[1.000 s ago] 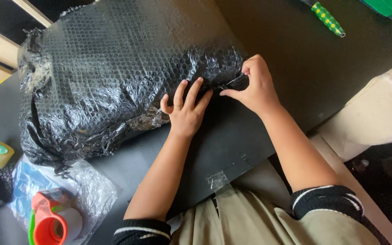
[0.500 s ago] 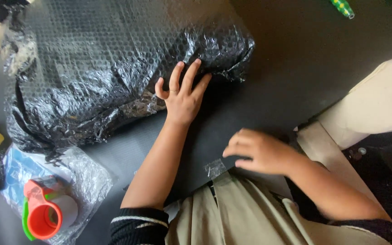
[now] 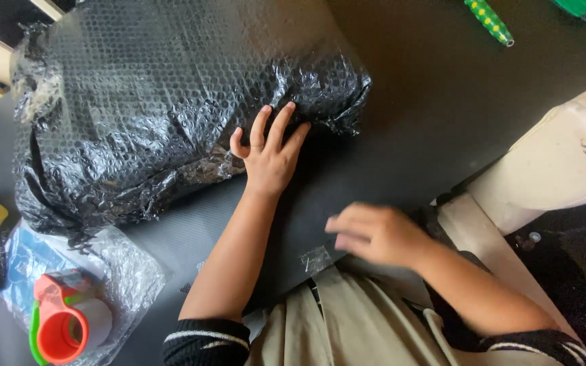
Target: The person wraps a rectangular item with black bubble wrap, folding and tucking the edges by hand. They then use a feather duster to wipe the surface of the wrapped package.
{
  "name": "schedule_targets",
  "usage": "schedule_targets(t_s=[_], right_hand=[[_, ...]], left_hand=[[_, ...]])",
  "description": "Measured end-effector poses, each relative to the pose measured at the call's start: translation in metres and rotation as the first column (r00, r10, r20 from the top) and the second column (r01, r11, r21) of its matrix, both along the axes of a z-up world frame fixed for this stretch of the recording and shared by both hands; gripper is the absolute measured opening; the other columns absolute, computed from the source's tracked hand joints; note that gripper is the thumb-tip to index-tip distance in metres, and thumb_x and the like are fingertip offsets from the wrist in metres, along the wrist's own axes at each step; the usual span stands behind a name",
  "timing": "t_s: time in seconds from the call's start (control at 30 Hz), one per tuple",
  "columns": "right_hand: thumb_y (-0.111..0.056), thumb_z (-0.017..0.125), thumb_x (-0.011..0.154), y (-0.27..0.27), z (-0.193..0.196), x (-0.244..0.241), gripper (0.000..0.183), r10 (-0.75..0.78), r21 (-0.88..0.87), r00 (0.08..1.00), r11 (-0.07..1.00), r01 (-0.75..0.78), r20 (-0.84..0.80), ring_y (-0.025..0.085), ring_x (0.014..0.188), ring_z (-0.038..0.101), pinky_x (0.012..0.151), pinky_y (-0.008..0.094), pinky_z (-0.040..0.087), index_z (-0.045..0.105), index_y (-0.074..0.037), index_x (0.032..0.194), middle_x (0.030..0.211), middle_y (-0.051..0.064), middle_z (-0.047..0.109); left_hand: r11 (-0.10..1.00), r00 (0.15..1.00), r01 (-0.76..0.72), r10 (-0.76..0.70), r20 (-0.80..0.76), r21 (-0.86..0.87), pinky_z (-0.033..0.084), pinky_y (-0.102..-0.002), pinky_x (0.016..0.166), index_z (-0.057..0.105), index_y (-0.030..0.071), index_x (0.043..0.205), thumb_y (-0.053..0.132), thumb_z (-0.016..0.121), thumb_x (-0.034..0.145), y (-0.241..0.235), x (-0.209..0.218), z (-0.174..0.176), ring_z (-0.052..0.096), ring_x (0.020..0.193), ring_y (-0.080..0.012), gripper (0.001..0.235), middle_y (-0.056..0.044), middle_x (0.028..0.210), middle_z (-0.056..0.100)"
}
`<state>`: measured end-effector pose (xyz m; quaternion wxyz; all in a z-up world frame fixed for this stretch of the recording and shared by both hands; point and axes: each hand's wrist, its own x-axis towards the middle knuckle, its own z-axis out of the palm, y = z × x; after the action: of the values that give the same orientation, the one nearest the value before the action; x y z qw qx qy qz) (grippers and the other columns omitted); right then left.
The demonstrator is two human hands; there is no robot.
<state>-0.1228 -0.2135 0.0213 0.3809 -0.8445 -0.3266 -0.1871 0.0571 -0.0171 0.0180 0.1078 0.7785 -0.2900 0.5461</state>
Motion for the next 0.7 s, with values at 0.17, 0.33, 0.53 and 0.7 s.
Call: schedule_targets(t_s=[0.17, 0.33, 0.53, 0.7], right_hand=[[-0.025, 0.078, 0.095, -0.059, 0.033, 0.081, 0.027, -0.359, -0.069, 0.892, 0.918, 0.390, 0.275, 0.026, 0.102, 0.069, 0.081, 0.040, 0.059, 0.074, -0.017, 0.121, 0.111, 0.006, 0.066], [-0.015, 0.080, 0.093, -0.072, 0.033, 0.149, 0.020, -0.294, -0.106, 0.899, 0.933, 0.343, 0.325, 0.030, 0.087, 0.069, 0.075, 0.043, 0.059, 0.079, -0.019, 0.113, 0.093, 0.007, 0.064], [-0.014, 0.081, 0.090, -0.061, 0.025, 0.164, 0.017, -0.300, 0.074, 0.914, 0.954, 0.291, 0.273, 0.019, 0.078, 0.062, 0.071, 0.035, 0.055, 0.080, -0.024, 0.103, 0.086, -0.004, 0.059], [-0.023, 0.082, 0.090, -0.045, 0.060, 0.160, 0.007, -0.244, 0.033, 0.810, 0.963, 0.269, 0.532, 0.029, 0.103, 0.055, 0.086, 0.044, 0.048, 0.076, -0.026, 0.093, 0.103, 0.000, 0.050]], left_hand=[[1.000, 1.000, -0.002, 0.002, -0.006, -0.003, 0.012, -0.055, 0.111, 0.073, 0.037, 0.103, 0.031, 0.068, 0.103, -0.003, -0.003, 0.000, 0.050, 0.136, -0.0229, 0.008, 0.005, 0.138, 0.066], [1.000, 1.000, -0.005, 0.005, -0.008, 0.017, 0.014, -0.056, 0.107, 0.068, 0.038, 0.122, 0.030, 0.061, 0.105, -0.016, -0.010, 0.008, 0.052, 0.134, -0.0273, 0.020, -0.001, 0.138, 0.064], [0.988, 0.984, 0.140, -0.132, -0.116, 0.059, 0.020, -0.053, 0.109, 0.072, 0.033, 0.111, 0.031, 0.067, 0.100, -0.009, -0.008, 0.013, 0.051, 0.139, -0.0254, 0.013, -0.001, 0.144, 0.062], [0.964, 0.954, 0.263, -0.254, -0.161, 0.037, 0.019, -0.057, 0.105, 0.068, 0.031, 0.095, 0.026, 0.063, 0.104, 0.006, -0.018, 0.033, 0.053, 0.135, -0.0316, 0.012, -0.002, 0.140, 0.064]])
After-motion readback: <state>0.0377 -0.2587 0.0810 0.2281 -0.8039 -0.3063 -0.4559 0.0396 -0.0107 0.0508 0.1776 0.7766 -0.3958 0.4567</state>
